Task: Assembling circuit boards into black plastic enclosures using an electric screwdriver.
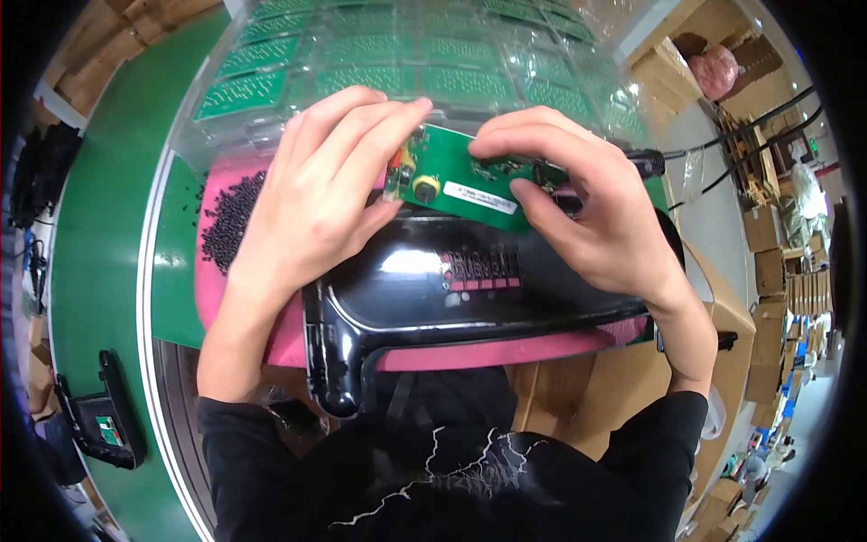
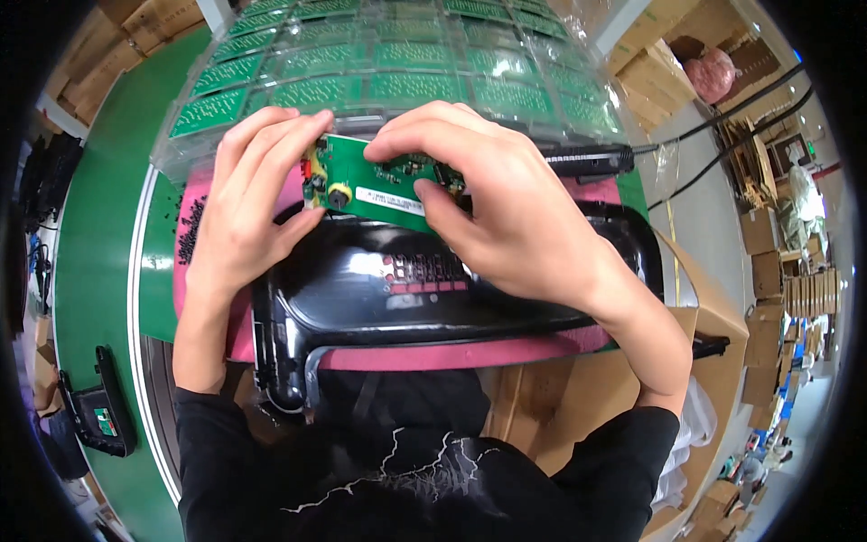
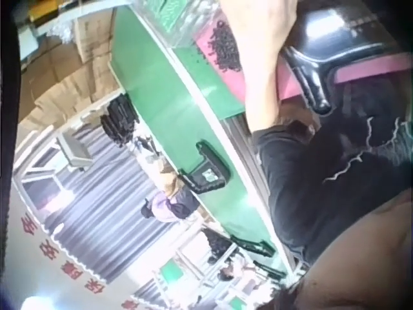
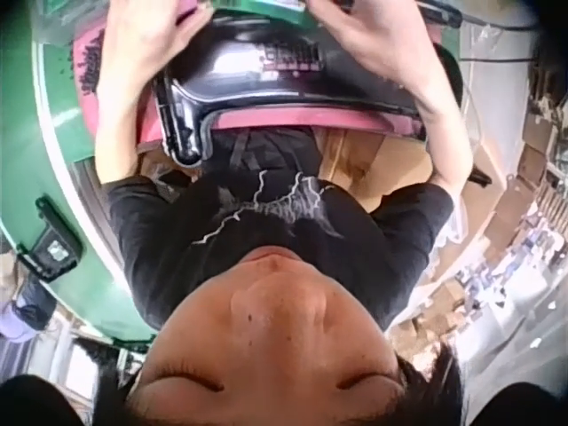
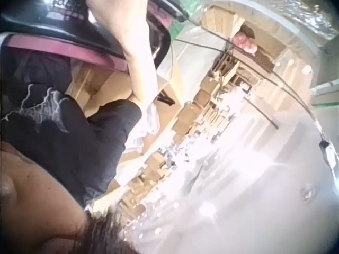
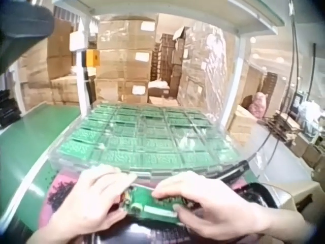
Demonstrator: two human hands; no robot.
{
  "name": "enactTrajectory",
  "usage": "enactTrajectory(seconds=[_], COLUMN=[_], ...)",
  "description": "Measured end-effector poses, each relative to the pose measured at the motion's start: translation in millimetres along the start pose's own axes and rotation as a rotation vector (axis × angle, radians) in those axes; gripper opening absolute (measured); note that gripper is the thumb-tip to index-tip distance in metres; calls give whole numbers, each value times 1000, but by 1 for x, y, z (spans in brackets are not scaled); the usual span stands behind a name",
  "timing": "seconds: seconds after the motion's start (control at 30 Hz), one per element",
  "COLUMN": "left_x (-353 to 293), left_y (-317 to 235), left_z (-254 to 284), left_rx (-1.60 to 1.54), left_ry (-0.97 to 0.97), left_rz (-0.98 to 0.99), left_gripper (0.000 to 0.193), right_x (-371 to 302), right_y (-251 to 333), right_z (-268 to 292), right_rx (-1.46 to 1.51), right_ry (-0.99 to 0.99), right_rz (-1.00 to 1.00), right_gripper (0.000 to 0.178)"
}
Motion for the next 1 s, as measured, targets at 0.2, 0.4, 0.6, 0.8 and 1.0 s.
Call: enactTrajectory(seconds=[0.2,0.4,0.6,0.8,1.0], left_x=[4,-4,-14,-14,-19], left_y=[-6,-15,-25,-20,-16], left_z=[-1,-13,-22,-27,-31], left_rx=[-170,-396,-625,-590,-503], left_ry=[6,197,562,601,662], left_rz=[-194,-199,-122,-71,129], left_gripper=[67,71,61,61,62], right_x=[-40,-88,-121,-125,-116], right_y=[12,17,31,19,-7], right_z=[6,-6,-16,-20,-25], right_rx=[-190,156,441,205,244], right_ry=[-229,-306,-84,-14,-39], right_rz=[-204,-484,-648,-564,-482], right_gripper=[29,8,37,54,62])
Point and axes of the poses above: each hand's wrist, its own x-axis towards the middle knuckle, its own z-axis out of the back of the hand, y = z × x, the point moved 1 cm from there along x, towards the middle knuckle, and after that the axes turned 7 degrees about z, right-handed, at the moved point
